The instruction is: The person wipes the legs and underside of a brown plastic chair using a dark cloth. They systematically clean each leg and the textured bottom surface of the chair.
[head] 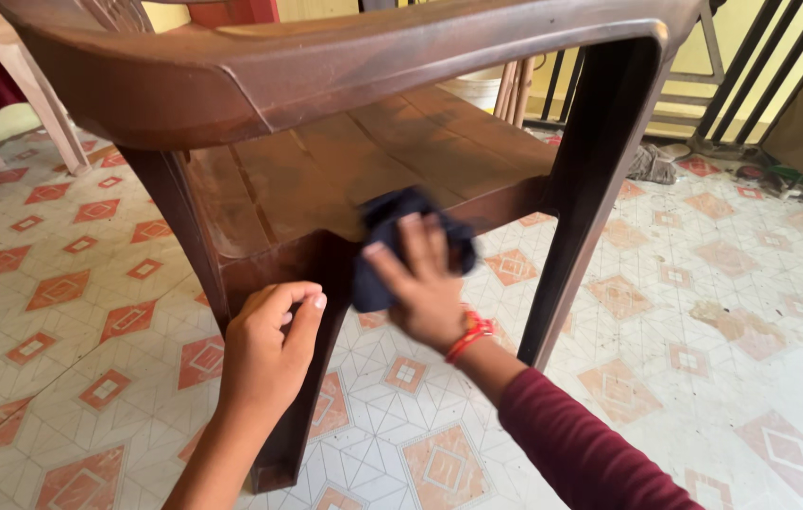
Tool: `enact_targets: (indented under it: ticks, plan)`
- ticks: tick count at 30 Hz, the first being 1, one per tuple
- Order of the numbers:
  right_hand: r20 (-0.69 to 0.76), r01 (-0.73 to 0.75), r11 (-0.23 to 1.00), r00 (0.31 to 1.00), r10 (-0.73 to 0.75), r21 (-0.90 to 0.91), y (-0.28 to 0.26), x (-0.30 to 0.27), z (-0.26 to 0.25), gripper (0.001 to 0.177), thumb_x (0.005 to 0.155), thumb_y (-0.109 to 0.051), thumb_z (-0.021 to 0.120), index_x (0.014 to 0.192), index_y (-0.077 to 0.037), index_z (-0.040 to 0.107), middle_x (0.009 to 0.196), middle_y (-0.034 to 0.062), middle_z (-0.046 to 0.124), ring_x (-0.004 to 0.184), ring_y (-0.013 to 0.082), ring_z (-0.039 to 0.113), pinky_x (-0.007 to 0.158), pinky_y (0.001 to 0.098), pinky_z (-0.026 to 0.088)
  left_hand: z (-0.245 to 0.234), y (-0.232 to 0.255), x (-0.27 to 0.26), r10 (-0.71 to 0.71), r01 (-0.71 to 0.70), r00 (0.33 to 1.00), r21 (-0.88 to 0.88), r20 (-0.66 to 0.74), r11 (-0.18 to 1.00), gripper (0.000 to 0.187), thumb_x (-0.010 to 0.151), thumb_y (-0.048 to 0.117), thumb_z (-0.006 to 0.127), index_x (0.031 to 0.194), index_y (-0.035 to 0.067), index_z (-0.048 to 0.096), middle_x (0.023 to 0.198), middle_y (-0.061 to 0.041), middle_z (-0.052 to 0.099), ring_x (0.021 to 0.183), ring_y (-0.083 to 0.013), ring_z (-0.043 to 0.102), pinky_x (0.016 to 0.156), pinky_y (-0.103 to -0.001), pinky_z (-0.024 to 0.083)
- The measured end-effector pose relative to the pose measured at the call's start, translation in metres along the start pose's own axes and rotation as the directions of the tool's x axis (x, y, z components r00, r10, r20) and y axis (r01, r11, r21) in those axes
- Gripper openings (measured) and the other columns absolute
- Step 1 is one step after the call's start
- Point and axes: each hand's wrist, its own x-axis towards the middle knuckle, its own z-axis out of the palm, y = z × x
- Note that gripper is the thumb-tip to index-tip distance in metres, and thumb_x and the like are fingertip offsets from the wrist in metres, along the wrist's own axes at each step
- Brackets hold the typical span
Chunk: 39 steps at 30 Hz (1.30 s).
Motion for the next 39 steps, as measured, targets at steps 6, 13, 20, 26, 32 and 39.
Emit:
enact_targets:
  ticks: [6,13,20,26,32,39]
  plan:
    - [-0.340,-0.324,0.946,0.891,0.302,-0.009,0.024,0.009,-0.022,0.087,0.078,0.003,0.064,0.160,-0.010,0.038,0.173,0.0301,0.009,0.161,0.0530,0.002,0.128,0.0686,0.004,0.004,-0.005,0.002,-0.246,0.247,0.969,-0.088,0.024,0.965,0.025,0.095,0.024,0.065,0.106,0.003,0.073,0.101,-0.008,0.078,0.077,-0.0172,0.073,0.070,-0.030,0.057]
    - [0.004,0.137,0.990,0.990,-0.138,0.023,-0.056,0.006,0.010,0.086,0.071,-0.002,0.075,0.151,-0.019,0.050,0.163,0.0318,0.024,0.150,0.0546,0.019,0.111,0.0752,0.023,0.004,-0.006,0.002,-0.242,0.235,0.970,-0.151,-0.035,0.960,0.022,0.098,0.021,0.064,0.105,0.002,0.073,0.094,-0.008,0.077,0.075,-0.0131,0.069,0.069,-0.028,0.056]
    - [0.402,-0.266,0.709,0.915,-0.026,0.653,-0.112,0.012,-0.033,0.074,0.072,0.005,0.057,0.144,-0.008,0.056,0.137,0.0167,0.065,0.134,0.0314,0.061,0.117,0.0404,0.048,-0.006,-0.006,0.001,-0.207,0.204,0.978,-0.198,0.008,0.959,0.030,0.098,0.029,0.063,0.109,0.003,0.073,0.099,-0.009,0.078,0.088,-0.0158,0.073,0.079,-0.030,0.058]
    - [0.661,-0.649,0.160,0.750,-0.030,0.744,-0.090,0.080,-0.073,0.052,0.094,0.009,0.050,0.144,-0.004,0.054,0.138,0.0110,0.063,0.127,0.0202,0.060,0.109,0.0339,0.049,-0.016,-0.031,0.003,-0.253,0.597,0.801,-0.699,0.542,0.393,0.080,0.094,0.069,0.048,0.140,0.004,0.060,0.134,-0.010,0.069,0.124,-0.0208,0.064,0.102,-0.036,0.053]
    - [0.695,-0.688,-0.141,0.661,0.283,0.712,-0.075,0.085,-0.073,0.056,0.089,0.009,0.045,0.142,-0.007,0.055,0.131,0.0099,0.065,0.118,0.0211,0.064,0.103,0.0358,0.052,0.009,-0.020,-0.033,-0.036,0.676,0.731,-0.731,0.681,-0.098,0.104,0.079,0.088,0.042,0.143,0.007,0.051,0.130,-0.014,0.067,0.111,-0.0333,0.066,0.082,-0.051,0.059]
    - [0.301,-0.289,0.760,0.945,0.129,0.582,-0.061,0.034,-0.080,0.071,0.073,0.009,0.048,0.142,-0.003,0.055,0.137,0.0151,0.065,0.131,0.0288,0.059,0.112,0.0420,0.045,0.059,-0.010,-0.053,-0.281,0.590,0.767,-0.806,0.577,-0.046,0.095,0.085,0.082,0.045,0.144,0.007,0.050,0.127,-0.010,0.067,0.113,-0.0226,0.066,0.093,-0.044,0.058]
